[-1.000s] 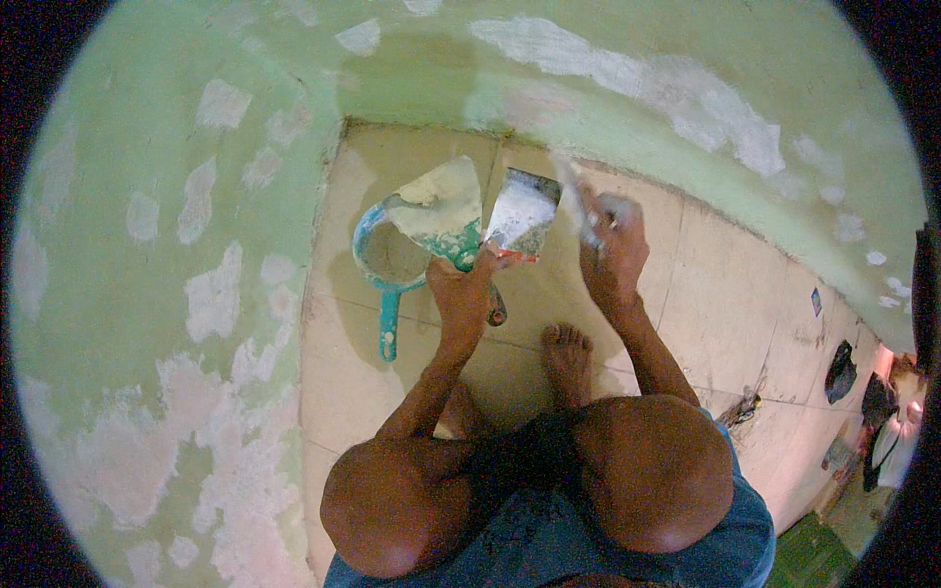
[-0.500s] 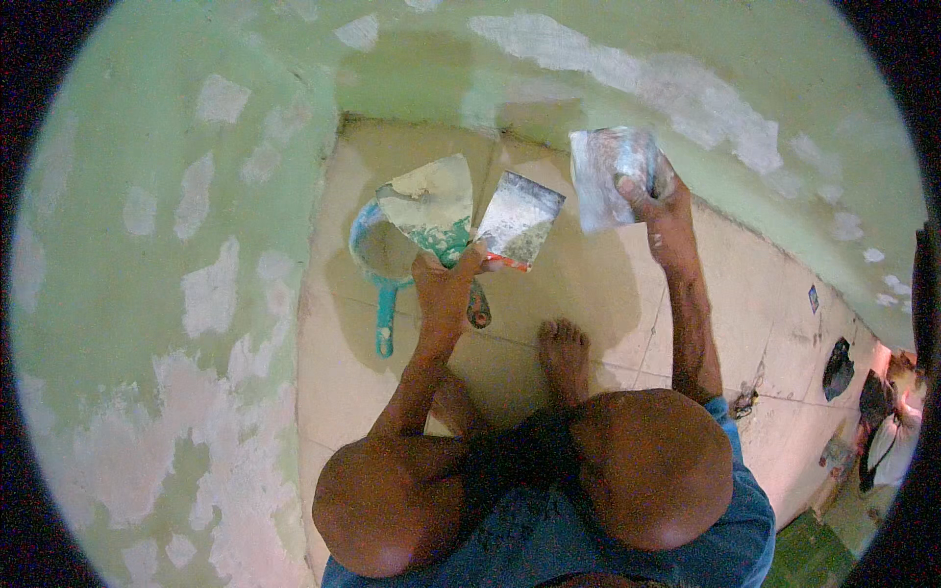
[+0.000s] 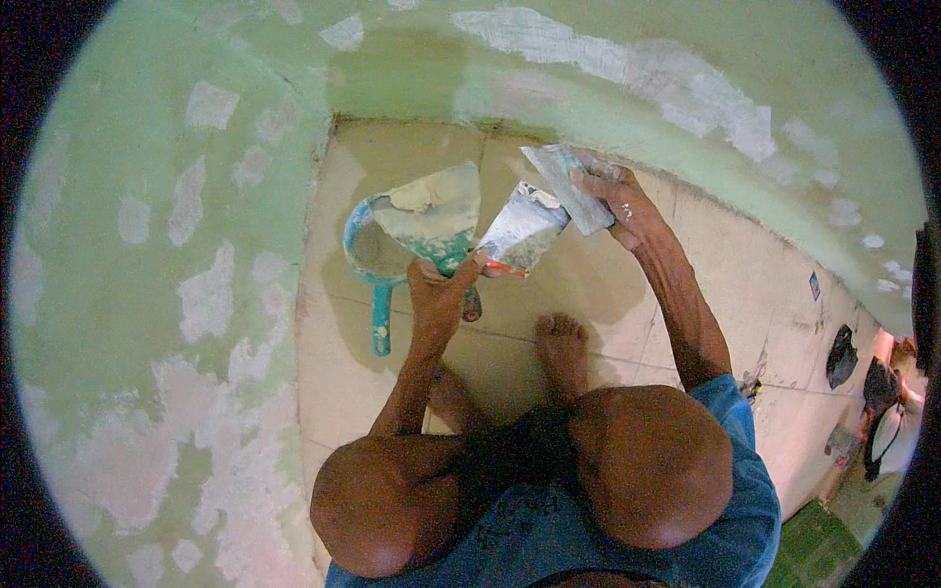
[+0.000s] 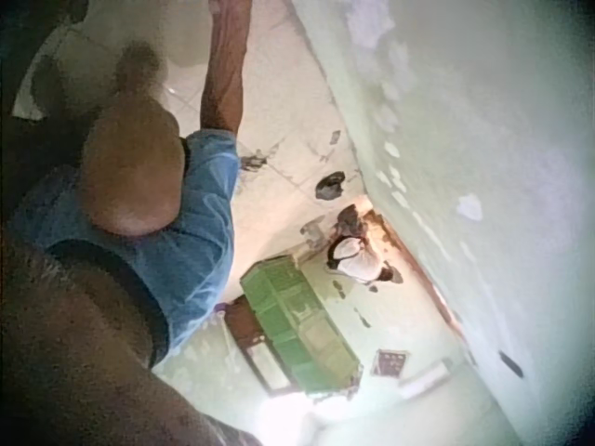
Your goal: The person patches a green wall by applying putty with metal spatulas. They scoop the putty from a container and spread it across sections of the wall, smoothing the surface with multiple passes.
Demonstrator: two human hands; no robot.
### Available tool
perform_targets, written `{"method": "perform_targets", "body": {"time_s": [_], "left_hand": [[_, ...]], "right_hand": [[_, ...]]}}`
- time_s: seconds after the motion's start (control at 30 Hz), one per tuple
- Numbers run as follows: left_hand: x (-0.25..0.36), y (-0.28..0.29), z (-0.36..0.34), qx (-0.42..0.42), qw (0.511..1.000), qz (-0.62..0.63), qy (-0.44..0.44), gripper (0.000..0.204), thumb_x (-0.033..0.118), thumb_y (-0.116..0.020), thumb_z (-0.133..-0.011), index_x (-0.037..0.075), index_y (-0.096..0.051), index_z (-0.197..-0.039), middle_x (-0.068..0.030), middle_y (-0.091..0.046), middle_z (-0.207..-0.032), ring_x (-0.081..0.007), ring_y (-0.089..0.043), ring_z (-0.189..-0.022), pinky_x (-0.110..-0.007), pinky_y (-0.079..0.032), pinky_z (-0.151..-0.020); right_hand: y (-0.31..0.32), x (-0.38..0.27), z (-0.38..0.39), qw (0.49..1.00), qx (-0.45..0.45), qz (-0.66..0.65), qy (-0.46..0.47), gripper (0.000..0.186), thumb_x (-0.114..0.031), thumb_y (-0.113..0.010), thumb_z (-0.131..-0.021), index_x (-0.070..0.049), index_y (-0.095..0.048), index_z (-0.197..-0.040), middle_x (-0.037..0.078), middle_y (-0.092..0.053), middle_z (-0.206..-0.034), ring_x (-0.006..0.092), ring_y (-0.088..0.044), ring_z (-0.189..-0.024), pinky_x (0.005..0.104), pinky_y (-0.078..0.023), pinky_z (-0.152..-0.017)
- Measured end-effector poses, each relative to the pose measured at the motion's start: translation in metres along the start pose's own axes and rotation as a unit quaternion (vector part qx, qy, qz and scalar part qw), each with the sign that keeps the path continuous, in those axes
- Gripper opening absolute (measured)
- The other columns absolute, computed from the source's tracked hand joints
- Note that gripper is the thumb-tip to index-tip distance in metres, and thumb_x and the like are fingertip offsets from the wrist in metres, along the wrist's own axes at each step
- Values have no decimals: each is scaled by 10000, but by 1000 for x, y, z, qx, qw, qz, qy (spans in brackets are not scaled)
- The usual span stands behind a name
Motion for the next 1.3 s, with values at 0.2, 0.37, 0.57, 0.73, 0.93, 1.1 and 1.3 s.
{"method": "perform_targets", "body": {"time_s": [0.2, 0.37, 0.57, 0.73, 0.93, 1.1, 1.3], "left_hand": [[1, -3, 0, 22, 994, -105, -19, 161, 38, -653, -805, -53, -589, -921, -88, -661, -802, -162, -646, -645, -252, -504, -614], [15, -10, 8, 62, 996, -26, 56, 264, 78, -689, -762, -28, -555, -963, -92, -629, -821, -159, -629, -651, -272, -512, -580], [14, -7, 3, 58, 993, 1, 101, 200, 15, -649, -787, -66, -560, -947, -119, -647, -838, -161, -643, -626, -272, -547, -554], [23, -7, 2, 33, 998, 13, 59, 198, 16, -658, -771, -53, -565, -932, -103, -643, -786, -146, -622, -583, -261, -529, -527], [41, -7, 3, 38, 986, -157, 41, 195, 33, -649, -773, -32, -562, -935, -100, -639, -751, -126, -575, -510, -237, -438, -412], [48, -6, 1, 51, 967, -230, 94, 210, 62, -654, -779, -34, -559, -939, -88, -641, -727, -124, -570, -496, -237, -427, -400], [32, 14, 11, 77, 976, -152, 133, 243, 85, -670, -784, -38, -563, -964, -89, -646, -732, -131, -615, -582, -260, -491, -513]], "right_hand": [[54, 35, -11, 962, 142, 182, 149, 373, -135, -671, -816, 35, -537, -1120, 119, -613, -1031, 205, -594, -896, 307, -490, -782], [29, -8, 71, 777, 276, 430, 368, 213, -145, -599, -848, -47, -612, -1037, 114, -613, -923, 263, -578, -875, 346, -450, -781], [-14, 6, 96, 520, 69, 686, 504, 373, -143, -663, -681, -185, -686, -1051, 34, -600, -919, 239, -516, -857, 419, -382, -749], [-27, 10, 85, 543, 81, 634, 545, 447, -83, -666, -625, -195, -691, -1058, 13, -576, -882, 232, -491, -854, 410, -377, -752], [-45, 10, 59, 540, 116, 622, 555, 440, -49, -656, -632, -177, -694, -1051, 35, -576, -888, 250, -489, -838, 401, -395, -755], [-24, 7, 52, 624, 272, 575, 454, 358, -14, -632, -719, -141, -682, -1050, 72, -608, -925, 296, -542, -907, 440, -432, -842], [115, -59, 192, 767, 422, 363, 321, 221, -37, -633, -806, 20, -620, -1019, 98, -629, -1063, 204, -567, -983, 340, -430, -895]]}}
Point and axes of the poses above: each hand's wrist, its own z-axis away from the middle knuckle, its own y-axis out of the back of the hand, x = y × z, the point moved 2 cm from there along -z, towards the middle knuckle
